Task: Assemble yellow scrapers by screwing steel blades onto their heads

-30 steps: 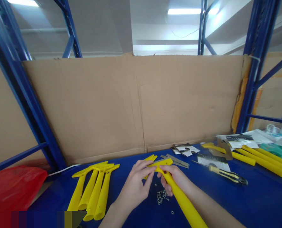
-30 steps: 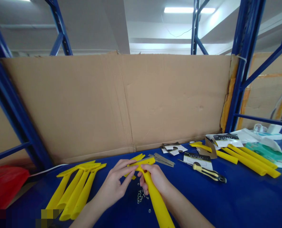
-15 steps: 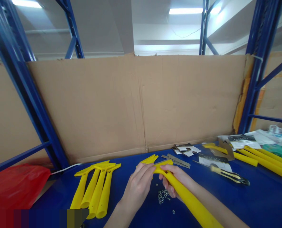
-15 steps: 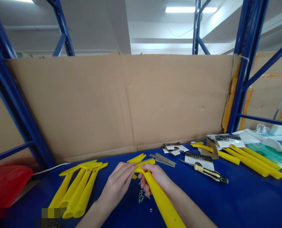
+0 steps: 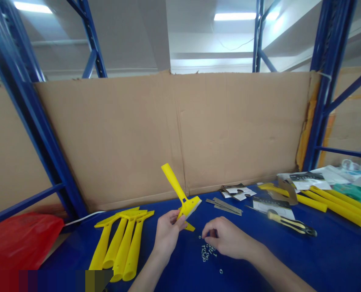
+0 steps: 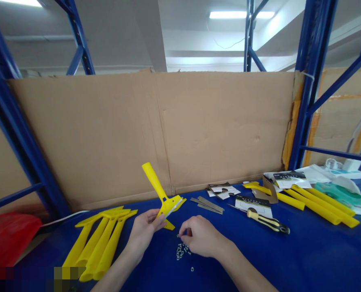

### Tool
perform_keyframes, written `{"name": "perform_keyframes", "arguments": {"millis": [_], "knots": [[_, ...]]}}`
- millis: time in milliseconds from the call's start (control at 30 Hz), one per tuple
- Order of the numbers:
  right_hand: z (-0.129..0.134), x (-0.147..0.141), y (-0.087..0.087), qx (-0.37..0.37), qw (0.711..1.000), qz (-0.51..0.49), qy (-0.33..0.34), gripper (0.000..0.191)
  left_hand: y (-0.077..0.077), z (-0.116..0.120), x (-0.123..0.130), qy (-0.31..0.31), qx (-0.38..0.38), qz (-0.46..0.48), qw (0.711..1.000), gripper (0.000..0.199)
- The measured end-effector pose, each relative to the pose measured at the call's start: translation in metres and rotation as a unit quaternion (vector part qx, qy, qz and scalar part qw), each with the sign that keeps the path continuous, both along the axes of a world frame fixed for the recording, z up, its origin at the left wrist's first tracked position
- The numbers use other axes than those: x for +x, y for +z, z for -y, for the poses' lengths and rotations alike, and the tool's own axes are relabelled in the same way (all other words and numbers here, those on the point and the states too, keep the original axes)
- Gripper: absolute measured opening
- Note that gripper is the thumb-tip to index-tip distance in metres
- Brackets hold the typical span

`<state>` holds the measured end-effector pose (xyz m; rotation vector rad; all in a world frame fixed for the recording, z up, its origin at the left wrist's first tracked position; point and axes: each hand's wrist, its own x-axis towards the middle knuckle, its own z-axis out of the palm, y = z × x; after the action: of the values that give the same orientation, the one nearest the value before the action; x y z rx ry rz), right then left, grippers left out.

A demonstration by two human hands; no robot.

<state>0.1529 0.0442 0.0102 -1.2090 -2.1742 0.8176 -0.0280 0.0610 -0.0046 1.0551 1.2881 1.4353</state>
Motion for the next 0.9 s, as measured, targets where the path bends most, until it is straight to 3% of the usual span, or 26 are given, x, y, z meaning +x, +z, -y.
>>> {"name": "perform_keyframes", "arguments": {"millis": [167,433,900], "knots": [[0.000,-0.003,-0.004,0.005,0.998,0.052,0.017,0.019,0.009,0.006,0.004,-0.038,-0.062,0.057,0.996,0.016],[-0.003,-0.009,-0.008,0.023,0.998,0.058,0.009,0.013,0.006,0.008,0.003,-0.050,-0.065,0.042,0.996,0.014],[-0.009,-0.005,-0.007,0.011,0.995,-0.092,-0.044,0.011,0.005,0.010,0.005,-0.059,-0.063,0.067,0.994,0.013]]}}
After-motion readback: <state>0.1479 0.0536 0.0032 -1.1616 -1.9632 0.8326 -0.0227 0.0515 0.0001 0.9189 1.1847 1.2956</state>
